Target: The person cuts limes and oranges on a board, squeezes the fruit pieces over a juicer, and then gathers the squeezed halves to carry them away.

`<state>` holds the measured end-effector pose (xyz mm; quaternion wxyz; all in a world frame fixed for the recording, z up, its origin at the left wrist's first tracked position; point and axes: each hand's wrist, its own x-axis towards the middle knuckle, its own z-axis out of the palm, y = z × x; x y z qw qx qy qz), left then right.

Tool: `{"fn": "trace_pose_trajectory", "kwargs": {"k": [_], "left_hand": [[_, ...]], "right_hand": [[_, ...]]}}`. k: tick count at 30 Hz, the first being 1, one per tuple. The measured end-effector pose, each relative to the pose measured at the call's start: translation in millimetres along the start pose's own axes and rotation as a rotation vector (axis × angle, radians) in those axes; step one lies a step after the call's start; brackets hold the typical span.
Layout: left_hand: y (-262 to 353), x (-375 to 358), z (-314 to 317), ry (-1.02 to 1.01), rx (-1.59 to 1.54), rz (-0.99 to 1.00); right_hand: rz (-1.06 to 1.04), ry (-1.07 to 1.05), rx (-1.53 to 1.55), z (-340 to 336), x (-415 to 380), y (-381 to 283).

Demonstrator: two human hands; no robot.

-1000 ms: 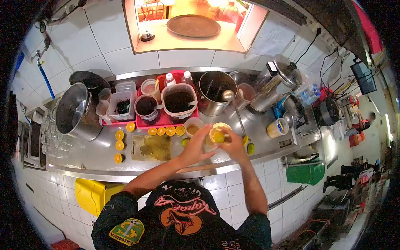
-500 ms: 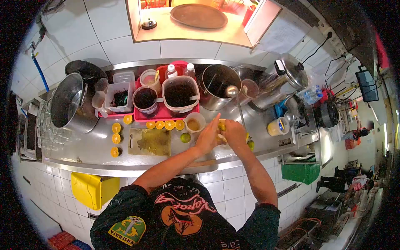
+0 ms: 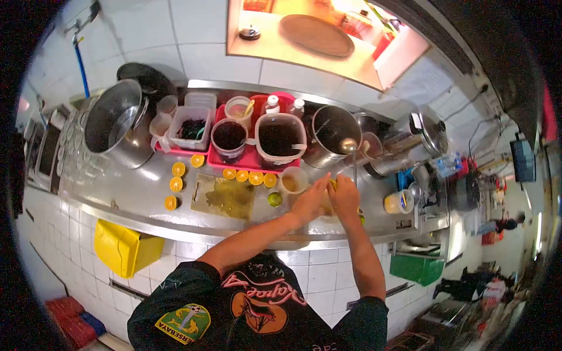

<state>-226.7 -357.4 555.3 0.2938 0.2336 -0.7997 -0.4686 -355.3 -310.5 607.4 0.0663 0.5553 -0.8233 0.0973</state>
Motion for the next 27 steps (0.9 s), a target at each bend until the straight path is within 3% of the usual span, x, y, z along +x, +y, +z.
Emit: {"fn": "trace_pose_trajectory", "kwargs": {"k": [4,6,10,12,15,27], "left_hand": [[0.2,-1.0,2.2,-0.048,0.052,-0.035],[-2.4,-0.2,7.6,-0.047,0.041,-0.039],[-4.2,3.1,14.6,0.027,0.112,-0.045],[1.6,-0.7,8.1,-0.003,0.127,-0.067],[3.6,-2.1,3.0,0.006,0.085,-0.029],[-1.7,-2.2,8.1,0.037,0.048,0.001]], "right_hand": [[-0.033,-0.001,0.294,-5.2,-10.4,12.5],[-0.021,-0.185,0.441,-23.4,-11.1,16.8],[-0.108,-0.292,0.378,-49.1,-12.7,13.7],[-0.003,-0.353,0.412,-52.9,-15.5,6.5],[-0.133,-0.27,0.286,-47.8,-19.8,2.9],[-0.064,-0.285,0.198,-35.0,-15.3,7.1]]}}
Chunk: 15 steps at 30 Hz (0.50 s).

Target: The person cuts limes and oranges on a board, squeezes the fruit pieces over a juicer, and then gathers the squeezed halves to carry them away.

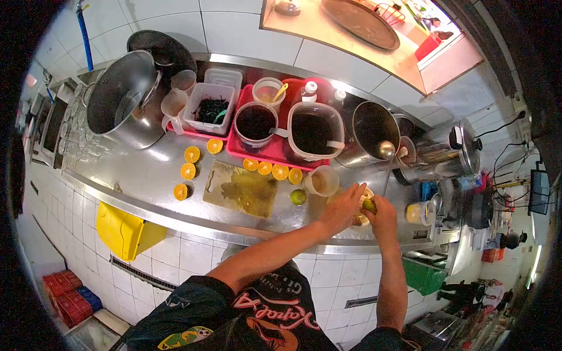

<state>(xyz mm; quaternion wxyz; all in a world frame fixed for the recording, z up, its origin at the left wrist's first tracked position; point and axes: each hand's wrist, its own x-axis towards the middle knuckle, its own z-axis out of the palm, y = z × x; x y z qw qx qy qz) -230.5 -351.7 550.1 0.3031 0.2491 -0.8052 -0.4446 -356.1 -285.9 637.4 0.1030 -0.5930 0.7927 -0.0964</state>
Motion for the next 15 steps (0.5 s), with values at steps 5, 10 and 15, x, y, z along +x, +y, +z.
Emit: {"fn": "trace_pose_trajectory", "kwargs": {"k": [5,10,15], "left_hand": [[-6.2,-1.4,5.9,0.064,0.018,0.039],[-4.4,0.5,4.5,-0.001,-0.029,-0.004],[5.5,3.5,-5.6,-0.029,-0.033,-0.031]], "right_hand": [[0.166,0.092,-0.048,16.8,14.3,6.4],[0.277,0.197,-0.28,33.6,23.5,16.4],[0.253,0.106,-0.273,32.8,-7.5,22.2]]}}
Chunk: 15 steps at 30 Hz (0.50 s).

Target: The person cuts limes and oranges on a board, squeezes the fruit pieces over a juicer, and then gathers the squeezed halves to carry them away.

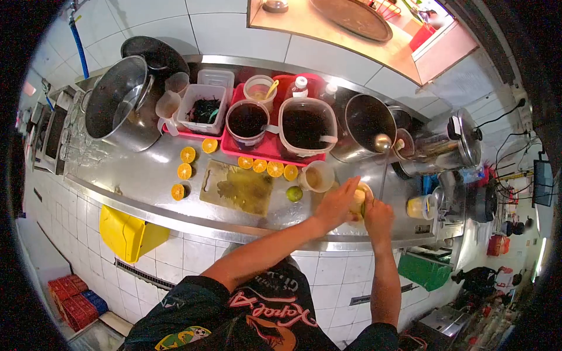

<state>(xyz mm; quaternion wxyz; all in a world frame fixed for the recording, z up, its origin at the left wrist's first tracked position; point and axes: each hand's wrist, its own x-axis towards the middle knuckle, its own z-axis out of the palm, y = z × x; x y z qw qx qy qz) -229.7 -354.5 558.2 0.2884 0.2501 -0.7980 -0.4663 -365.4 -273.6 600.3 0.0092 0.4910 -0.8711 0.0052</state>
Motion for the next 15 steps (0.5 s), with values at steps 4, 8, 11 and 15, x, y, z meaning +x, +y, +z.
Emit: {"fn": "trace_pose_trajectory", "kwargs": {"k": [4,8,11,15], "left_hand": [[3.3,-14.0,0.3,0.077,0.082,0.113],[-13.7,-65.4,-15.0,0.14,0.027,0.252],[-77.0,-109.3,-28.9,0.146,0.27,-0.069],[-111.1,-100.4,-34.4,0.129,0.53,-0.341]], "right_hand": [[0.184,0.044,0.416,22.9,-30.6,33.6],[0.54,0.138,0.616,76.0,-63.1,88.1],[0.631,0.03,0.719,138.8,-86.4,138.4],[0.761,0.012,1.0,147.4,-88.5,139.2]]}}
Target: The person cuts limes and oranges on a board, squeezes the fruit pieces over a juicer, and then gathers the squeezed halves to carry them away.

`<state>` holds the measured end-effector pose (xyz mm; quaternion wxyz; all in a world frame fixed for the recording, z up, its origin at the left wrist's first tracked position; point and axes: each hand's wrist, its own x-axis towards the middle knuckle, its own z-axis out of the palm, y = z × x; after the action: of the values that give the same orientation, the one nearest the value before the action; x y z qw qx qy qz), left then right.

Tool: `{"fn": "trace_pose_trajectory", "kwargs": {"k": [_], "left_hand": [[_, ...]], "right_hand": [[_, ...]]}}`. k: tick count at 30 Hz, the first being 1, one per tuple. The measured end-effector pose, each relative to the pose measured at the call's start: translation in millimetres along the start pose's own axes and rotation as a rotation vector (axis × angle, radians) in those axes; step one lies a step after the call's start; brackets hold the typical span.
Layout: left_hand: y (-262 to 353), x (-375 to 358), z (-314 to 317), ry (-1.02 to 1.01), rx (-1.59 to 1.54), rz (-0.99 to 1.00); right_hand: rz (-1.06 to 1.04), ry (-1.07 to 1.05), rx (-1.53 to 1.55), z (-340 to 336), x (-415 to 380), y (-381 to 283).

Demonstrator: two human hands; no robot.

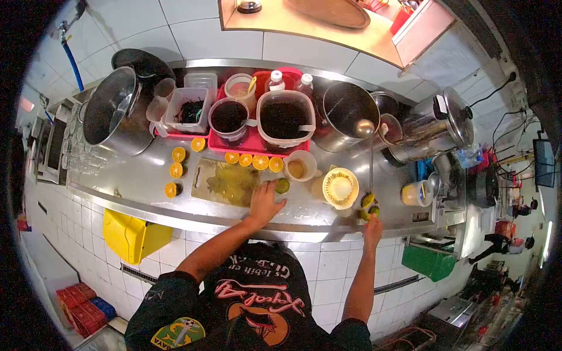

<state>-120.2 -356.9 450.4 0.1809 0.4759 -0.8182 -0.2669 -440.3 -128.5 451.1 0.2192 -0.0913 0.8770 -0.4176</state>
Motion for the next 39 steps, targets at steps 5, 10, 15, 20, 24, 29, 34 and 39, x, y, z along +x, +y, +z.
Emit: {"fn": "trace_pose_trajectory", "kwargs": {"k": [5,10,15,20,24,29,34,39], "left_hand": [[2.4,25.6,10.1,-0.118,0.183,0.008],[-11.9,20.3,6.2,-0.076,0.215,0.05],[-29.3,9.6,-20.4,-0.788,-1.733,-0.643],[20.9,20.7,-72.2,-0.907,-1.911,-0.47],[113.4,46.3,-106.0,-0.402,-0.875,0.132],[159.2,66.9,-61.1,0.028,-0.355,0.587],[159.6,70.2,-38.0,0.007,-0.225,0.567],[148.8,63.4,-30.2,0.054,-0.296,0.537]], "right_hand": [[-0.14,0.097,0.1,7.7,-33.7,-69.8],[-0.401,0.039,0.11,12.0,-73.4,-123.3],[-0.616,-0.203,0.062,24.8,-114.7,-153.2],[-0.661,-0.27,0.112,33.1,-139.4,-186.3],[-0.7,-0.189,0.137,31.6,-130.9,-196.8],[-0.75,-0.15,-0.055,31.3,-122.1,-218.2],[-0.868,-0.127,-0.358,44.7,-93.4,-213.6],[-0.746,-0.17,-0.532,48.7,-95.4,-232.2]]}}
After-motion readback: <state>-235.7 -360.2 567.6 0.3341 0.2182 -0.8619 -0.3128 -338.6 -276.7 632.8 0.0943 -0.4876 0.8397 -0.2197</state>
